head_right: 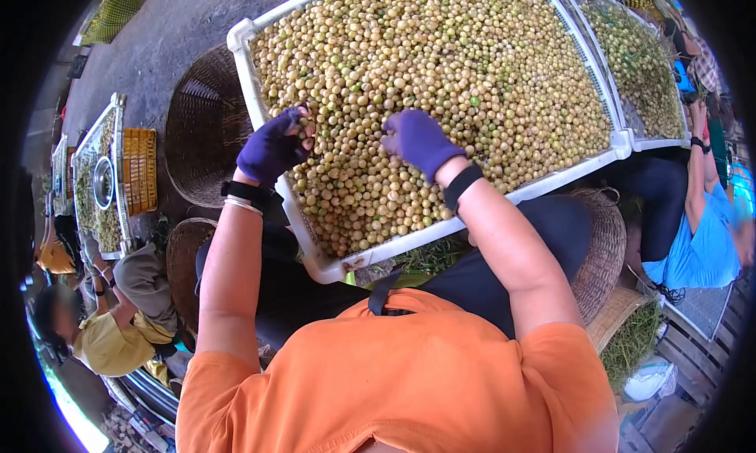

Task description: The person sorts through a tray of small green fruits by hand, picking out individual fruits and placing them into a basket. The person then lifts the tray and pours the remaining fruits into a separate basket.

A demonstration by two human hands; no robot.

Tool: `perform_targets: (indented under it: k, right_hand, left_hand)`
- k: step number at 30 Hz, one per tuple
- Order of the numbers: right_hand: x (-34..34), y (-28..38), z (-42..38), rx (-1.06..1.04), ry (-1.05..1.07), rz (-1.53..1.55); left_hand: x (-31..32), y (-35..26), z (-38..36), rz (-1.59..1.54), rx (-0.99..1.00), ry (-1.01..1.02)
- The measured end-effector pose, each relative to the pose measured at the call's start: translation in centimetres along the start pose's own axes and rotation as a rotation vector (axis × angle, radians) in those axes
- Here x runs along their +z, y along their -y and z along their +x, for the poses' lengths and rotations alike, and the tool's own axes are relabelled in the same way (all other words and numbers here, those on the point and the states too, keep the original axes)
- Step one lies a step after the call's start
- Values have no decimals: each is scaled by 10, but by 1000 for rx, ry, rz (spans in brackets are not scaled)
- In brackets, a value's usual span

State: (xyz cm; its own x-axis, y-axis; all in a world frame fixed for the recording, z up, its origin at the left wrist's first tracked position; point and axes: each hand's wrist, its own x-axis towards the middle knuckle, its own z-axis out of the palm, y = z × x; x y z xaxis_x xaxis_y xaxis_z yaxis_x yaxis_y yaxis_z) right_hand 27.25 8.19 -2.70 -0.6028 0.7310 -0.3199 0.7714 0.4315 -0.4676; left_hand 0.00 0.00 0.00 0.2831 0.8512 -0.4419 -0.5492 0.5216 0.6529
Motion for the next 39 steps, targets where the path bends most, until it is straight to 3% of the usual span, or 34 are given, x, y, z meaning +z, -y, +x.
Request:
perform_targets:
  k: [2, 3, 5, 6, 7, 9, 10, 12, 15, 16, 19, 20, 26, 29, 33, 36, 38, 39]
  right_hand:
    - [-24, -4, -6, 175, 68, 614]
    - [-42, 2, -17, 119, 8, 944]
    - [-28, -30, -8, -11, -113, 1603]
    - [-39, -38, -5, -132, 41, 1766]
    - [-42, -43, -5, -146, 85, 1874]
    - [-40, -40, -8, -57, -137, 1745]
    - [-41, -38, -9, -36, -137, 1666]
    - [-41, -32, -10, 2, -132, 1512]
    - [-44, -20, -11, 161, -81, 916]
    - [-40, -19, -9, 87, -138, 479]
    - [-12, -33, -8, -188, -222, -255]
    - [-5, -33, -7, -141, -188, -260]
    - [-3, -32, -6, -149, -225, -181]
    - [-7, -36, -1, -48, -238, 207]
    - [-5, -28, -7, -148, -226, -113]
    - [2, -24, -5, -66, -152, -276]
    - [1, -23, -7, -111, -175, -248]
    - [-1, -22, -7, -133, -188, -237]
  left_hand:
    - [12, -6, -2, -147, 8, -65]
    - [14, -8, 0, -187, 25, -24]
    - [-8, 4, 18, 350, 222, 8]
    - [9, 2, 21, 399, 40, -295]
    - [16, 10, 31, 725, 9, -531]
    - [8, 11, 42, 1796, 136, -263]
    - [14, 18, 39, 1694, 172, -345]
    - [26, 20, 37, 1819, 110, -362]
    - [35, 19, 33, 2009, 7, -344]
    - [36, 20, 32, 2071, -31, -330]
    - [28, 29, 31, 2044, 43, -356]
    - [26, 30, 32, 2039, 4, -356]
    - [30, 27, 34, 1959, -172, -387]
    - [34, 22, 29, 1883, -139, -391]
    - [40, 16, 27, 1813, -193, -383]
    - [26, 16, 34, 1559, -115, -487]
    - [10, 19, 29, 984, 51, -262]
    - [16, 19, 29, 406, -5, -210]
